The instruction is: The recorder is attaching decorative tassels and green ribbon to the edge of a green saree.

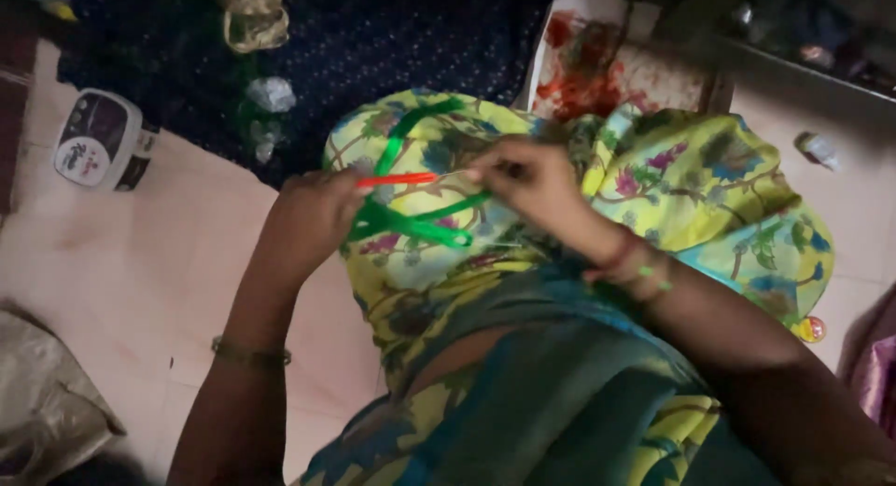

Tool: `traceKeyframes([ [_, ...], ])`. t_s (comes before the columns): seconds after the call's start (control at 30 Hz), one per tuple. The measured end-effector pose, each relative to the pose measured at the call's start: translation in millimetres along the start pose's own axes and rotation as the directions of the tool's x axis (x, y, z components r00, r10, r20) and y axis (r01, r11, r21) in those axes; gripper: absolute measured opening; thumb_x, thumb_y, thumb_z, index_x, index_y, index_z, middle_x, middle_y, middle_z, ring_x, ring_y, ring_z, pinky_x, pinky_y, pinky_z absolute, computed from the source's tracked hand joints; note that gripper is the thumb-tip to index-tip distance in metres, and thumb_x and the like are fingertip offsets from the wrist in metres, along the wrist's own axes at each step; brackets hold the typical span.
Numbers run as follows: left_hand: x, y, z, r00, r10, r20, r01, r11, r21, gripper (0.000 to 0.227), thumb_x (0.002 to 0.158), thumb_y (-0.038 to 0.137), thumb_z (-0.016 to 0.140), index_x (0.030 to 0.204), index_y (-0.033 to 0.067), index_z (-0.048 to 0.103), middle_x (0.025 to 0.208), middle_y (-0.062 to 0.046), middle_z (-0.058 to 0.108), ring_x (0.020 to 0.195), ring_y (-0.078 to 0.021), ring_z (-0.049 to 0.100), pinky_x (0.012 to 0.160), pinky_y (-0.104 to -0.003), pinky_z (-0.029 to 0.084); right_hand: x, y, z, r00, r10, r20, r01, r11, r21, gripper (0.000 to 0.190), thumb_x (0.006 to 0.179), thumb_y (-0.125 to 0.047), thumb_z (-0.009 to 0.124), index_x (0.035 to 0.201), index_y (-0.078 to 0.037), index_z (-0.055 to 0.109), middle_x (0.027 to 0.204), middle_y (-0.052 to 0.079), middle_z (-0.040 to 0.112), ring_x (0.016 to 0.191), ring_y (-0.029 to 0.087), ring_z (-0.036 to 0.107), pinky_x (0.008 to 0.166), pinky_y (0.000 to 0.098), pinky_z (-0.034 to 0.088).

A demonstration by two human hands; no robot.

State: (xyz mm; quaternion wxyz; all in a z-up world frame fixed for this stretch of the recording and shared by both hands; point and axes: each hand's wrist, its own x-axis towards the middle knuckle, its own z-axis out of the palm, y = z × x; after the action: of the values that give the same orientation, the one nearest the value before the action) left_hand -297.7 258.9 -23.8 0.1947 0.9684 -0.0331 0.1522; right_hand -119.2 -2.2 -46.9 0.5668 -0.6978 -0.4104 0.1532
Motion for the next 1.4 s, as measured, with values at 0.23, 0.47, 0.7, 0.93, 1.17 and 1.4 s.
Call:
traceKeyframes([
  [0.23, 6, 16, 7, 0.976, -0.176, -0.126, 0.207, 0.931, 0.3, 0.027, 0.074, 0.016, 0.073, 0.099, 0.0049, 0.072, 0.1, -0.016, 0.072, 0.096, -0.0394, 0.062, 0.076, -0.052, 0.045, -3, 12, -4, 0.983, -0.184, 0.009, 0.174, 0.908, -0.382, 0.015, 0.084, -0.005, 0.08, 0.098, -0.008, 0.077, 0.097, 0.01, 0.071, 0.091, 0.029, 0.065, 0.079, 0.0386, 0.054],
  [0.47, 52, 63, 43, 0.989, 0.103, -0.11, -0.107, 0.994, -0.028, 0.006, 0.093, 0.008, 0.069, 0.099, 0.0074, 0.073, 0.103, -0.011, 0.068, 0.109, -0.0343, 0.06, 0.094, -0.048, 0.048, -55, 13, -1, 0.929, -0.146, 0.341, 0.329, 0.749, -0.576, 0.024, 0.079, -0.029, 0.081, 0.091, -0.009, 0.074, 0.097, 0.01, 0.067, 0.097, 0.033, 0.062, 0.082, 0.0455, 0.053],
  [0.7, 57, 79, 72, 0.954, 0.255, 0.157, -0.184, 0.914, -0.363, 0.013, 0.09, 0.019, 0.075, 0.091, 0.006, 0.075, 0.096, -0.008, 0.074, 0.096, -0.0285, 0.067, 0.089, -0.046, 0.051, -58, -40, -32, 0.958, -0.203, 0.202, 0.286, 0.738, -0.612, 0.035, 0.079, -0.022, 0.078, 0.106, -0.003, 0.066, 0.107, 0.016, 0.065, 0.099, 0.034, 0.065, 0.085, 0.044, 0.054],
  [0.93, 79, 108, 54, 0.956, 0.09, 0.278, 0.071, 0.851, -0.52, 0.013, 0.09, 0.016, 0.072, 0.099, 0.0076, 0.078, 0.095, -0.009, 0.077, 0.085, -0.0245, 0.074, 0.071, -0.036, 0.058, -104, -59, -91, 0.987, -0.161, 0.001, 0.128, 0.778, -0.615, 0.025, 0.084, -0.015, 0.077, 0.104, -0.006, 0.066, 0.103, 0.012, 0.065, 0.099, 0.033, 0.065, 0.086, 0.0444, 0.053],
  [1.17, 146, 172, 39, 0.964, -0.006, 0.267, 0.166, 0.798, -0.58, 0.016, 0.098, 0.011, 0.068, 0.11, 0.005, 0.076, 0.104, -0.008, 0.078, 0.091, -0.0162, 0.073, 0.08, -0.03, 0.056, -198, -31, -116, 0.96, 0.141, -0.244, -0.278, 0.618, -0.735, 0.03, 0.078, -0.019, 0.075, 0.103, -0.003, 0.068, 0.1, 0.013, 0.063, 0.098, 0.035, 0.06, 0.085, 0.0449, 0.051],
  [1.4, 232, 309, 66, 0.891, 0.454, -0.021, -0.124, 0.198, -0.972, 0.008, 0.114, 0.004, 0.061, 0.121, 0.0008, 0.063, 0.117, -0.006, 0.075, 0.11, -0.012, 0.076, 0.098, -0.025, 0.062, -240, -58, -118, 0.95, -0.014, -0.311, -0.222, 0.669, -0.709, 0.033, 0.077, -0.013, 0.077, 0.105, -0.004, 0.062, 0.116, 0.017, 0.064, 0.111, 0.036, 0.062, 0.093, 0.0444, 0.052],
])
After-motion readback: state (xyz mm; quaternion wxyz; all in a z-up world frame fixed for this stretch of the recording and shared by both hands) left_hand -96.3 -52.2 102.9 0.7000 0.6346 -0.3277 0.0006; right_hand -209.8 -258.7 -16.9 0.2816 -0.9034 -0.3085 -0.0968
